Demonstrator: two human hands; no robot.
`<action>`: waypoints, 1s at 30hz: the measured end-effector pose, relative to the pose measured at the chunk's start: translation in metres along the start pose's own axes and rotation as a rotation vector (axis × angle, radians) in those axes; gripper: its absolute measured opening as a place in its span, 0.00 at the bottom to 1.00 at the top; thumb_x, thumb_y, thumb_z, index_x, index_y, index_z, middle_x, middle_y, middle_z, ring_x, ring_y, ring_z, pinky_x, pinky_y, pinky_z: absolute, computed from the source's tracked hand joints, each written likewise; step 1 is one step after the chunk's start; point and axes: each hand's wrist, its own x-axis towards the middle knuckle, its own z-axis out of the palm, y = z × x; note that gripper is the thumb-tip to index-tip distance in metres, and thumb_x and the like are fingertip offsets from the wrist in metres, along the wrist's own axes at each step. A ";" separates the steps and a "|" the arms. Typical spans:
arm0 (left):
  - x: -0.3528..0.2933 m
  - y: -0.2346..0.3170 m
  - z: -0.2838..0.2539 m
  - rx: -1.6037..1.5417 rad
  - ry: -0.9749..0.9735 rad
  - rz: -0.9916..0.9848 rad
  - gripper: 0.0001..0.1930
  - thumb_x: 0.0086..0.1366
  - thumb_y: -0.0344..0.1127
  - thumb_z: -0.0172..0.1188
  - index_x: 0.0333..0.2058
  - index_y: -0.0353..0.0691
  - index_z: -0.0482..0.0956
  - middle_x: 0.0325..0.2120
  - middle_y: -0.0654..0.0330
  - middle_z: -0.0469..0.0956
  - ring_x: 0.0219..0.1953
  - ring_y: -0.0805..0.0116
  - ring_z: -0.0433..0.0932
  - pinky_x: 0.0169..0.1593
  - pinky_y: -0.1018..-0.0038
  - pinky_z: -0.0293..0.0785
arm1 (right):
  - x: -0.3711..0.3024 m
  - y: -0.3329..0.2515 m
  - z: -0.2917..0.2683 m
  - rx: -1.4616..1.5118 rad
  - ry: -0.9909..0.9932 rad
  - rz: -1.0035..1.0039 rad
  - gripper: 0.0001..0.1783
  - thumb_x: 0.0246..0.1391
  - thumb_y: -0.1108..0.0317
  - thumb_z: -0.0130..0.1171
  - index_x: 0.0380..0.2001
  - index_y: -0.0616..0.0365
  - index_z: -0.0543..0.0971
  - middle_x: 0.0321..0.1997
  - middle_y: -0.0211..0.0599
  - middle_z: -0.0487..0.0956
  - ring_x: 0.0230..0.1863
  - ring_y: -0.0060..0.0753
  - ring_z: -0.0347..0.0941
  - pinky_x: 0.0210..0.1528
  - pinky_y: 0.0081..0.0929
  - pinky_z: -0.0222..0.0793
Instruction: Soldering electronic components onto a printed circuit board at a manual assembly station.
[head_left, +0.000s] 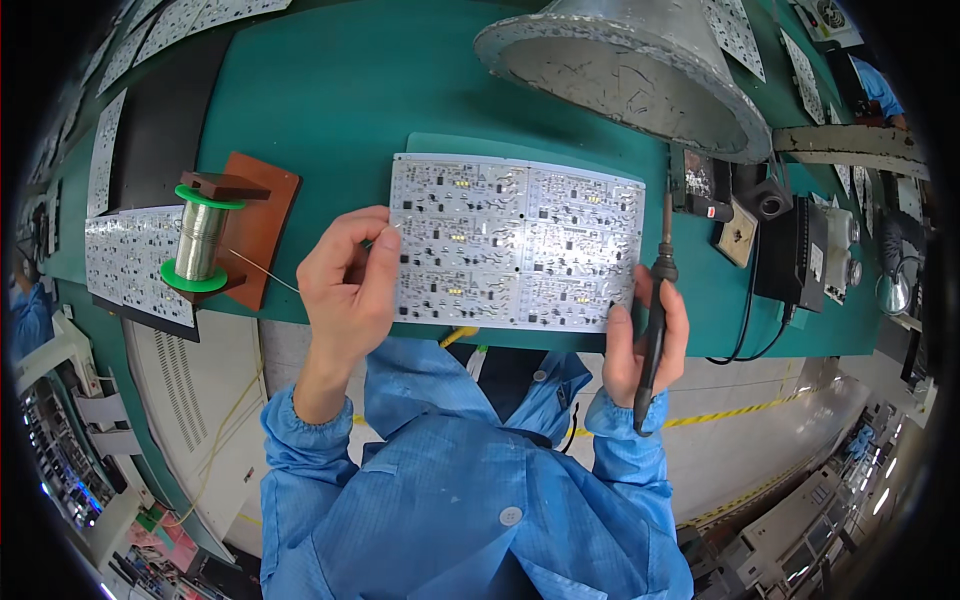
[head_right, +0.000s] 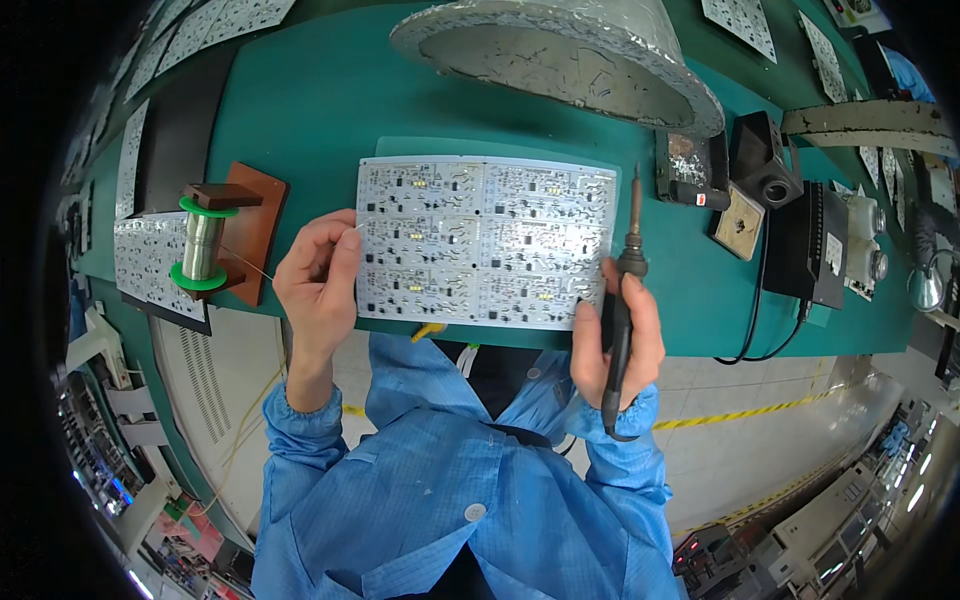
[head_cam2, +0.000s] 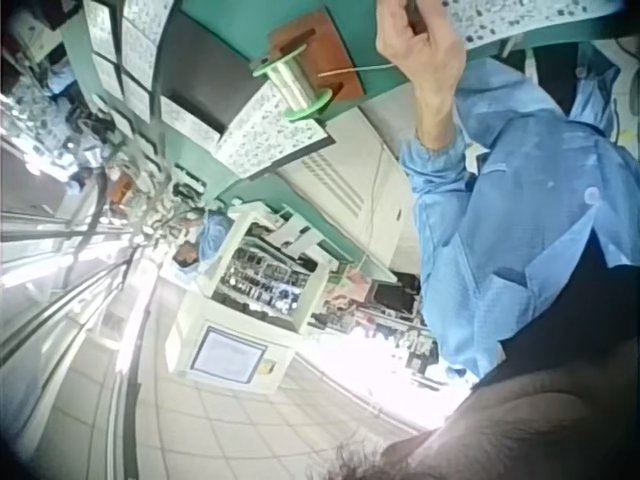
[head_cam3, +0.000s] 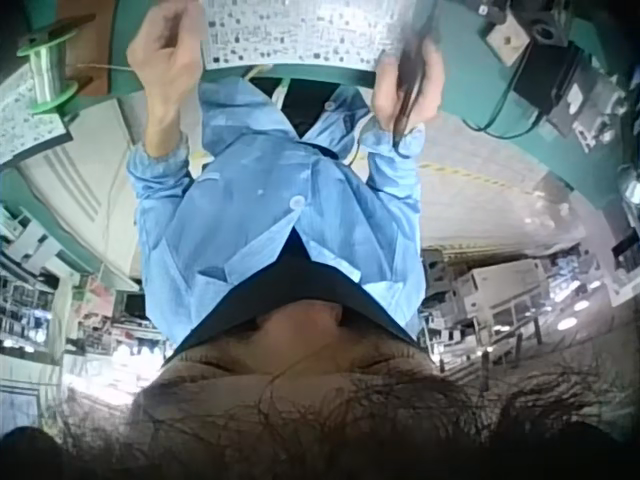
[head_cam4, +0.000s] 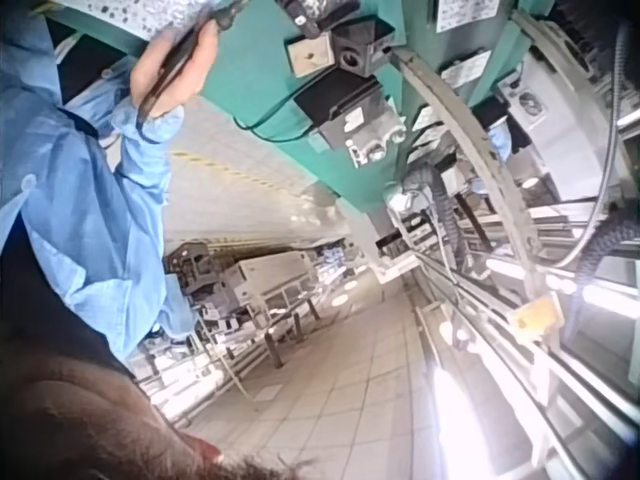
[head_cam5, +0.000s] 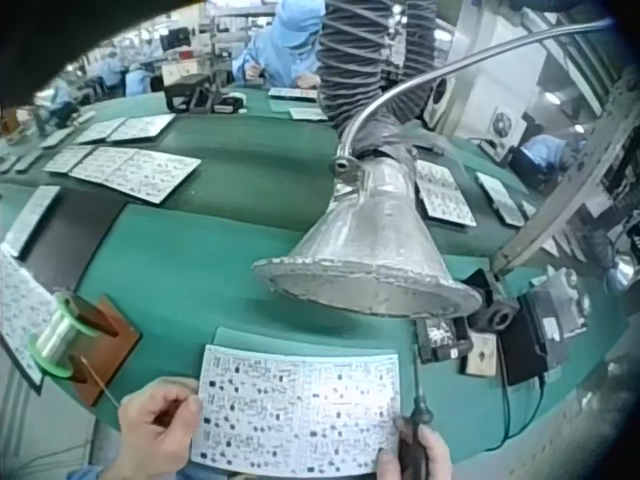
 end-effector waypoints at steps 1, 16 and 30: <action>0.001 -0.001 -0.002 -0.028 0.031 -0.008 0.01 0.62 0.24 0.58 0.31 0.32 0.76 0.35 0.61 0.79 0.18 0.88 0.63 0.20 0.88 0.57 | 0.000 -0.001 0.002 0.015 -0.032 -0.030 0.30 0.51 0.84 0.55 0.58 0.67 0.63 0.54 0.61 0.72 0.58 0.47 0.70 0.61 0.40 0.62; -0.005 0.032 0.000 0.278 -0.103 0.349 0.08 0.47 0.20 0.65 0.28 0.37 0.81 0.24 0.58 0.75 0.22 0.68 0.74 0.24 0.77 0.69 | 0.019 -0.026 -0.010 0.007 -0.044 -0.198 0.13 0.50 0.63 0.59 0.31 0.65 0.78 0.24 0.40 0.76 0.29 0.42 0.71 0.44 0.48 0.65; -0.009 0.036 0.038 0.386 -0.262 0.538 0.09 0.42 0.25 0.65 0.25 0.42 0.79 0.21 0.65 0.71 0.20 0.70 0.72 0.21 0.76 0.65 | 0.033 -0.059 -0.007 0.054 -0.219 -0.167 0.12 0.25 0.80 0.58 0.21 0.57 0.80 0.14 0.30 0.69 0.19 0.30 0.63 0.44 0.39 0.63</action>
